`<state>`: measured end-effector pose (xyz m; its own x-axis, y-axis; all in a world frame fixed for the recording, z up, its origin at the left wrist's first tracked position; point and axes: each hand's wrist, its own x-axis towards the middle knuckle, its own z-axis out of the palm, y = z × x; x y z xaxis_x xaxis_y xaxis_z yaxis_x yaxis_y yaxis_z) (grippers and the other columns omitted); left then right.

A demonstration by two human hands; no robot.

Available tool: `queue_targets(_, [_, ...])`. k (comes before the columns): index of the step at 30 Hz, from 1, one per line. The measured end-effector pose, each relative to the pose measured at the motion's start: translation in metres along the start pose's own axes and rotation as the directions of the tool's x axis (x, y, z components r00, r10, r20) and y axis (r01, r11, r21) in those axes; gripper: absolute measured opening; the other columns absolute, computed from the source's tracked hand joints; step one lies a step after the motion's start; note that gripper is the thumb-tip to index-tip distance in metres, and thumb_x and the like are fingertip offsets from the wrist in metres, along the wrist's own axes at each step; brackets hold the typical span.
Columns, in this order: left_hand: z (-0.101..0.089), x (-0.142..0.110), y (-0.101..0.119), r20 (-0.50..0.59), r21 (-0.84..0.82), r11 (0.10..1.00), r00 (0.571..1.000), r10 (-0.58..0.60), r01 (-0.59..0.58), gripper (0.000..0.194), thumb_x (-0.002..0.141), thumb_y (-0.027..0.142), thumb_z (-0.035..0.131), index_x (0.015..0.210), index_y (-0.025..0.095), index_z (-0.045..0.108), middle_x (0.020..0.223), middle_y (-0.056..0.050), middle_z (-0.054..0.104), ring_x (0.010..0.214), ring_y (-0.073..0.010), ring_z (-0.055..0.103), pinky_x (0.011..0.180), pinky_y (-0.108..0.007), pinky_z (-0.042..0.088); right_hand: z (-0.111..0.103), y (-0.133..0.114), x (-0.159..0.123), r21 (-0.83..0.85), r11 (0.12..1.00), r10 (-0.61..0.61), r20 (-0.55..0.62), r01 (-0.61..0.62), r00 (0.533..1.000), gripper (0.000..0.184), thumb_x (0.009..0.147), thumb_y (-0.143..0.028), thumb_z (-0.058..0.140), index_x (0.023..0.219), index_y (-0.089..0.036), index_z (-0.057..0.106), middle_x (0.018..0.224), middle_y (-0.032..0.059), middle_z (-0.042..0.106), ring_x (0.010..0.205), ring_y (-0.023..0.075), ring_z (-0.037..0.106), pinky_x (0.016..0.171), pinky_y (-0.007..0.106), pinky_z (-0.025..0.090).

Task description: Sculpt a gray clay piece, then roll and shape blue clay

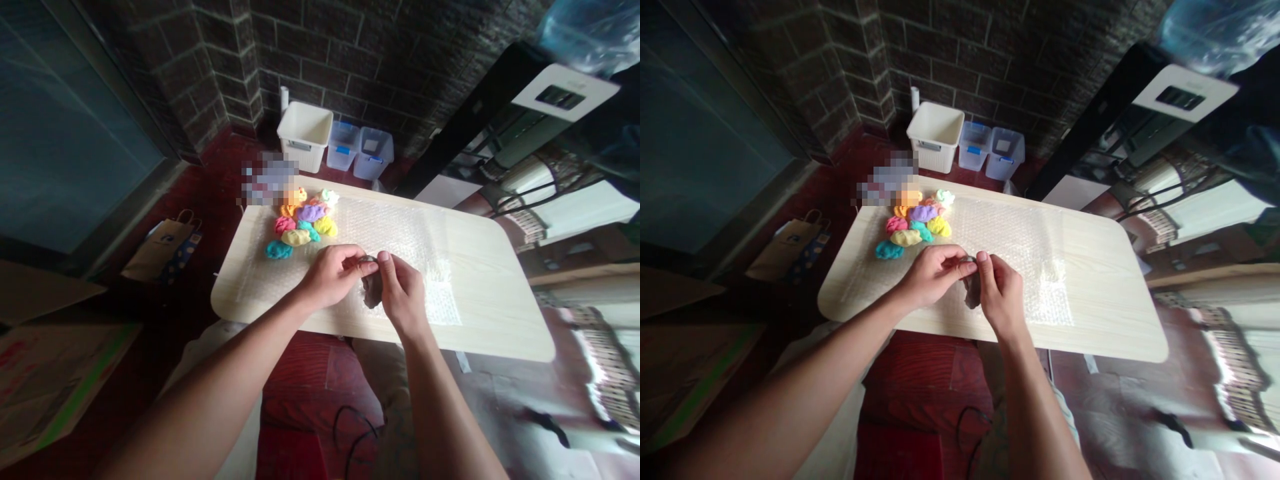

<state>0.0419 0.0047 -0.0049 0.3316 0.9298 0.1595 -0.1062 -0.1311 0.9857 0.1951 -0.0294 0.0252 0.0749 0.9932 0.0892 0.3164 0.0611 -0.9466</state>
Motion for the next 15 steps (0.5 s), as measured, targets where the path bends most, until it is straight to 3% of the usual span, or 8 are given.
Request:
queue_targets(6, [0.013, -0.006, 0.003, 0.012, -0.169, 0.981, 0.996, -0.091, 0.092, 0.039, 0.095, 0.056, 0.068, 0.099, 0.018, 0.069, 0.081, -0.003, 0.069, 0.069, -0.0144, 0.066, 0.061, -0.026, 0.053, 0.005, 0.000, -0.008, -0.056, 0.993, -0.112, -0.094, 0.107, 0.989, 0.047, 0.106, -0.049, 0.058, 0.067, -0.023, 0.054, 0.048, -0.0034, 0.056, 0.039, 0.0103, 0.052, 0.040, 0.024, 0.038])
queue_targets(10, [0.017, -0.007, 0.006, -0.021, -0.214, 0.975, 0.998, -0.057, 0.052, 0.039, 0.091, 0.055, 0.074, 0.093, 0.015, 0.073, 0.078, -0.005, 0.071, 0.067, -0.0161, 0.066, 0.061, -0.028, 0.054, 0.005, 0.005, -0.010, -0.185, 0.979, -0.117, -0.181, 0.083, 0.976, 0.054, 0.108, -0.055, 0.050, 0.063, -0.024, 0.052, 0.050, -0.0014, 0.055, 0.044, 0.0125, 0.052, 0.045, 0.026, 0.040])
queue_targets(13, [0.015, -0.005, 0.007, -0.058, -0.219, 0.975, 0.996, -0.064, 0.049, 0.038, 0.089, 0.052, 0.076, 0.088, 0.014, 0.075, 0.075, -0.006, 0.072, 0.065, -0.0160, 0.066, 0.061, -0.028, 0.053, 0.004, 0.010, -0.008, -0.214, 0.976, -0.075, -0.134, 0.045, 0.988, 0.060, 0.108, -0.061, 0.045, 0.062, -0.023, 0.054, 0.051, 0.0003, 0.057, 0.047, 0.0141, 0.054, 0.048, 0.027, 0.042])
queue_targets(15, [0.012, -0.005, 0.009, -0.074, -0.207, 0.977, 0.995, -0.064, 0.047, 0.037, 0.089, 0.050, 0.077, 0.083, 0.014, 0.074, 0.070, -0.005, 0.070, 0.061, -0.0145, 0.063, 0.059, -0.027, 0.051, 0.005, 0.012, -0.007, -0.135, 0.991, -0.009, -0.053, 0.002, 0.999, 0.059, 0.105, -0.065, 0.047, 0.065, -0.023, 0.058, 0.051, -0.0004, 0.056, 0.047, 0.0145, 0.054, 0.049, 0.027, 0.043])
